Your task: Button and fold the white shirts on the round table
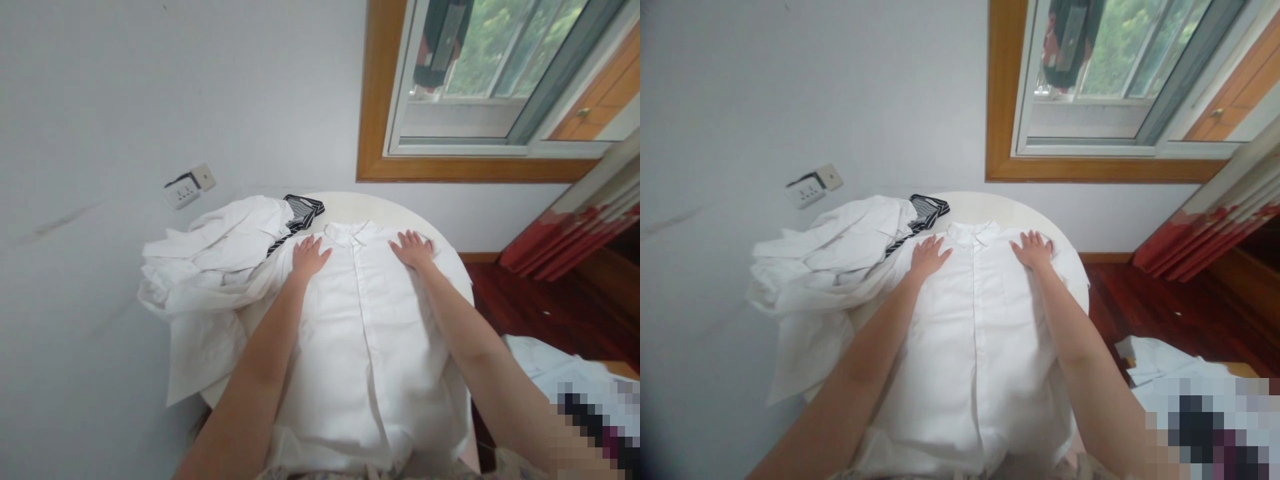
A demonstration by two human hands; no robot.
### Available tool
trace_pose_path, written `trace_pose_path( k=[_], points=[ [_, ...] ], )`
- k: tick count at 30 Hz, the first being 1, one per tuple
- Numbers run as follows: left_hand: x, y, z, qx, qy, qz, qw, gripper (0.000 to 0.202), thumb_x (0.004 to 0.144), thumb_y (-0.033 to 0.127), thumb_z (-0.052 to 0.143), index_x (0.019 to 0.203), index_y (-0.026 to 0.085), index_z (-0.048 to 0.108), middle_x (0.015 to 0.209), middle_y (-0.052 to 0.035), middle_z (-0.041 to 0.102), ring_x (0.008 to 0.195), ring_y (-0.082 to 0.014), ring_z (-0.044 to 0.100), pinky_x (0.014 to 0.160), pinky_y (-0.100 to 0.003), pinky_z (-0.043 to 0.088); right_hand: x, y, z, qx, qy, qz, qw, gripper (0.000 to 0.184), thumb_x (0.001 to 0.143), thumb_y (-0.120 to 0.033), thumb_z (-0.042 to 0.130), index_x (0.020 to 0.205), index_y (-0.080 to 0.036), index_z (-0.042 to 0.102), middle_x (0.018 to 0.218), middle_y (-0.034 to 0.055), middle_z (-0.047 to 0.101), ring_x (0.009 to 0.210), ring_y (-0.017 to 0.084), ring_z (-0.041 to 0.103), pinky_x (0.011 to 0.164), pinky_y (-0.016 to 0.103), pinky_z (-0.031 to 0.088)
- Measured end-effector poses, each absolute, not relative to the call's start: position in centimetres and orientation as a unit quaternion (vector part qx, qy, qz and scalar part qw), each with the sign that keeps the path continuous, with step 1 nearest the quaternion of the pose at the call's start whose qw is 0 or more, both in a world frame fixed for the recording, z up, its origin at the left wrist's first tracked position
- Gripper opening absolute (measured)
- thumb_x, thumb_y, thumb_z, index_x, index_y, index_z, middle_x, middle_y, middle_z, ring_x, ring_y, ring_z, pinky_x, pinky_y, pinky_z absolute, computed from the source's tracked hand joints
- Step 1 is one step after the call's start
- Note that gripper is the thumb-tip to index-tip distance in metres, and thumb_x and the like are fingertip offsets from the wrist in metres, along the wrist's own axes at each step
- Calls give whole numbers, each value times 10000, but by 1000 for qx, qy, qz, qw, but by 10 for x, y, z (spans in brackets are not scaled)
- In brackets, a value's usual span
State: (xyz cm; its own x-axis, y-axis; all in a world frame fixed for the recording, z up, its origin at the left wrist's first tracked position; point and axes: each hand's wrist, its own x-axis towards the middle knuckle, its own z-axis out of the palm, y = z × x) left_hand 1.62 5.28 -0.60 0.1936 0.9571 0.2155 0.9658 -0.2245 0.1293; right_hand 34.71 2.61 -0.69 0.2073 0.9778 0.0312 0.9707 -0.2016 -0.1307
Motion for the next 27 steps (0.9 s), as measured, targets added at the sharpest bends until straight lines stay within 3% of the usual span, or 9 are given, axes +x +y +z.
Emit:
trace_pose_path(
  k=[9,18,21,24,25,27],
  points=[
    [0,54,-7,-767,-627,-129,40,610,943,515,308,1421,164,449,1516,-126,371,1399,-261,342,1156,-438,248,374,32,-14,-766,-637,-15,88,647,955,-584,221,1457,-214,393,1555,105,302,1424,269,263,1134,501,204],
    [-11,49,-6,-798,-584,-139,62,491,952,395,347,1355,181,529,1456,-94,470,1353,-235,411,1140,-386,285,407,23,-7,-687,-720,-33,90,504,988,-402,308,1387,-161,499,1496,92,415,1359,202,382,1127,312,276],
    [-10,49,-3,-799,-579,-148,64,455,949,345,356,1321,181,561,1422,-84,512,1324,-217,443,1130,-361,302,390,15,6,-713,-694,-60,80,463,981,-353,331,1367,-181,518,1512,98,384,1349,243,387,1112,378,296],
    [-9,50,-3,-799,-577,-150,72,451,947,328,359,1322,180,560,1423,-92,509,1317,-226,450,1122,-373,311,346,-5,18,-714,-688,-119,54,449,954,-290,379,1369,-184,511,1553,106,304,1424,311,232,1141,532,160],
    [-9,51,-4,-799,-577,-149,76,451,948,326,358,1328,185,555,1427,-93,505,1318,-229,450,1119,-380,316,328,-14,18,-702,-702,-115,47,450,955,-306,376,1367,-184,511,1543,113,324,1427,310,225,1141,550,138],
    [-8,53,-6,-798,-579,-145,82,453,950,325,354,1341,194,541,1436,-94,494,1324,-235,446,1112,-398,325,295,-35,15,-679,-730,-58,37,486,969,-413,337,1396,-226,475,1510,111,384,1387,298,314,1116,553,212]
  ],
)
